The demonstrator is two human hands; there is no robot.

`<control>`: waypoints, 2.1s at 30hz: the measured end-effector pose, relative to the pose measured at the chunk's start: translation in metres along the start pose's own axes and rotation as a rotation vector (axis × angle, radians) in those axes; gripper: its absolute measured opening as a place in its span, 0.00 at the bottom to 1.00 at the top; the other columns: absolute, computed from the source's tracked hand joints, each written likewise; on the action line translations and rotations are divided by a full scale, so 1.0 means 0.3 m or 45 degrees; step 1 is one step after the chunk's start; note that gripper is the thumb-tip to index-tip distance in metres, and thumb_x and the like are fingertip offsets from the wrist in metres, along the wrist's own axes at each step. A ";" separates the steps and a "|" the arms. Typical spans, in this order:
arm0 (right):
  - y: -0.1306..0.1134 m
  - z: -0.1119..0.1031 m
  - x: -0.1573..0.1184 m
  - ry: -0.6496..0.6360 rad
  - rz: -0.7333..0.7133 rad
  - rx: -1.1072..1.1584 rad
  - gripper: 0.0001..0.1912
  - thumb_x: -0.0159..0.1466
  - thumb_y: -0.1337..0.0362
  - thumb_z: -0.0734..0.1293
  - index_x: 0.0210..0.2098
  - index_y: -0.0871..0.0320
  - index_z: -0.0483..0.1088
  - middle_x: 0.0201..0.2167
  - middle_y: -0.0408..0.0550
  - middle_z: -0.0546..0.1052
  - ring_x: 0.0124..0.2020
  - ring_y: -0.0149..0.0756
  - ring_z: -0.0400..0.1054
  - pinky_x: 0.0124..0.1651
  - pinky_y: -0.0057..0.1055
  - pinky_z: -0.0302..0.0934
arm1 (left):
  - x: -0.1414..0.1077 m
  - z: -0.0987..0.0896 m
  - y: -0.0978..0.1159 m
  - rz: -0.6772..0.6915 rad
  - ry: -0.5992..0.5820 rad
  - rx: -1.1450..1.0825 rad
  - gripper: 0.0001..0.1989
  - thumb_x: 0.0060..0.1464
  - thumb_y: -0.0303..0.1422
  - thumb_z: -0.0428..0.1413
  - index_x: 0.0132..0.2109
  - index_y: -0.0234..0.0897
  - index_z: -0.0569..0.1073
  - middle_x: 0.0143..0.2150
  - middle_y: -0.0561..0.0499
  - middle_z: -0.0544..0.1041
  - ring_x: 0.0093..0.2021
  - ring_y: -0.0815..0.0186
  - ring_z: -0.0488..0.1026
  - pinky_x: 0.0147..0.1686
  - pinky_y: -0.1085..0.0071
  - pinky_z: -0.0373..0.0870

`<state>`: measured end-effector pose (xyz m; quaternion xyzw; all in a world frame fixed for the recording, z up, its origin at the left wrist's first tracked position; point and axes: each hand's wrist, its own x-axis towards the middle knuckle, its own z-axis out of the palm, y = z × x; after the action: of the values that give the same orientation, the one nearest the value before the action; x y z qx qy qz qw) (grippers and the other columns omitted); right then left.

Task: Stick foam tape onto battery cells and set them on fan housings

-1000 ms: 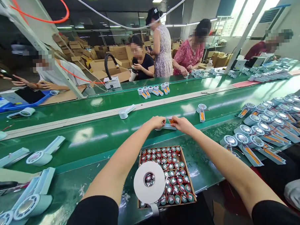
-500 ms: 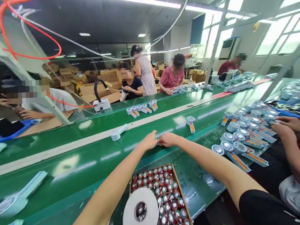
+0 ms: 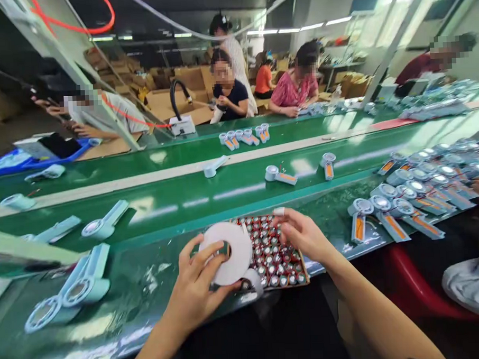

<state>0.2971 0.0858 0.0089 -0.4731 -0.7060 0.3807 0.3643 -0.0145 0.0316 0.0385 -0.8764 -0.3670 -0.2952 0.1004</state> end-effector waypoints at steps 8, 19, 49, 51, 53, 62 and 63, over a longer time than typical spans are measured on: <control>-0.128 0.308 -0.416 -0.804 -0.130 0.329 0.29 0.69 0.45 0.68 0.20 0.59 0.70 0.15 0.37 0.60 0.18 0.24 0.52 0.24 0.26 0.45 | -0.028 0.033 0.017 0.071 0.105 -0.131 0.21 0.59 0.26 0.62 0.58 0.39 0.70 0.54 0.41 0.79 0.71 0.45 0.60 0.68 0.38 0.60; 0.061 -0.089 0.031 0.219 0.107 -0.772 0.12 0.61 0.69 0.74 0.44 0.57 0.75 0.46 0.51 0.76 0.50 0.46 0.69 0.55 0.39 0.63 | -0.091 0.061 0.019 -0.024 0.058 -0.168 0.18 0.61 0.21 0.56 0.56 0.37 0.70 0.54 0.41 0.78 0.67 0.46 0.61 0.64 0.40 0.66; -0.169 0.160 -0.137 0.798 0.040 1.244 0.24 0.61 0.47 0.78 0.49 0.55 0.76 0.45 0.48 0.82 0.45 0.41 0.78 0.53 0.37 0.74 | 0.103 0.125 0.173 0.242 0.201 0.091 0.23 0.60 0.24 0.63 0.61 0.40 0.75 0.51 0.48 0.83 0.52 0.54 0.73 0.64 0.52 0.65; -0.160 0.178 -0.106 1.012 0.000 1.515 0.25 0.58 0.48 0.80 0.48 0.54 0.76 0.47 0.49 0.82 0.48 0.41 0.78 0.55 0.37 0.73 | 0.082 0.178 0.237 0.107 0.311 0.001 0.23 0.60 0.29 0.65 0.61 0.43 0.75 0.44 0.48 0.84 0.46 0.56 0.72 0.61 0.52 0.65; -0.137 0.112 -0.105 1.027 -0.023 1.589 0.23 0.56 0.53 0.82 0.46 0.55 0.77 0.46 0.50 0.83 0.47 0.39 0.79 0.53 0.34 0.74 | 0.048 0.206 0.266 -0.031 0.339 -0.142 0.18 0.63 0.35 0.63 0.59 0.46 0.77 0.41 0.49 0.84 0.44 0.56 0.71 0.59 0.52 0.64; 0.086 -0.332 -0.416 1.595 0.007 1.081 0.25 0.57 0.53 0.82 0.52 0.47 0.78 0.50 0.41 0.81 0.48 0.28 0.76 0.49 0.21 0.72 | 0.233 0.221 -0.220 0.068 -0.397 -0.417 0.23 0.64 0.53 0.55 0.57 0.46 0.78 0.54 0.47 0.81 0.55 0.54 0.73 0.55 0.58 0.72; 0.119 -0.308 -0.449 1.576 0.108 1.025 0.27 0.58 0.53 0.81 0.54 0.47 0.77 0.50 0.43 0.81 0.47 0.29 0.77 0.48 0.21 0.73 | 0.311 0.249 -0.279 -0.048 -0.453 -0.469 0.23 0.66 0.52 0.51 0.55 0.44 0.79 0.52 0.46 0.82 0.53 0.56 0.75 0.53 0.59 0.74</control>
<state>0.4307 -0.0143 -0.0023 -0.4579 -0.1580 0.2875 0.8263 0.0117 0.1750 0.0300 -0.9110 -0.3353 -0.2003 -0.1327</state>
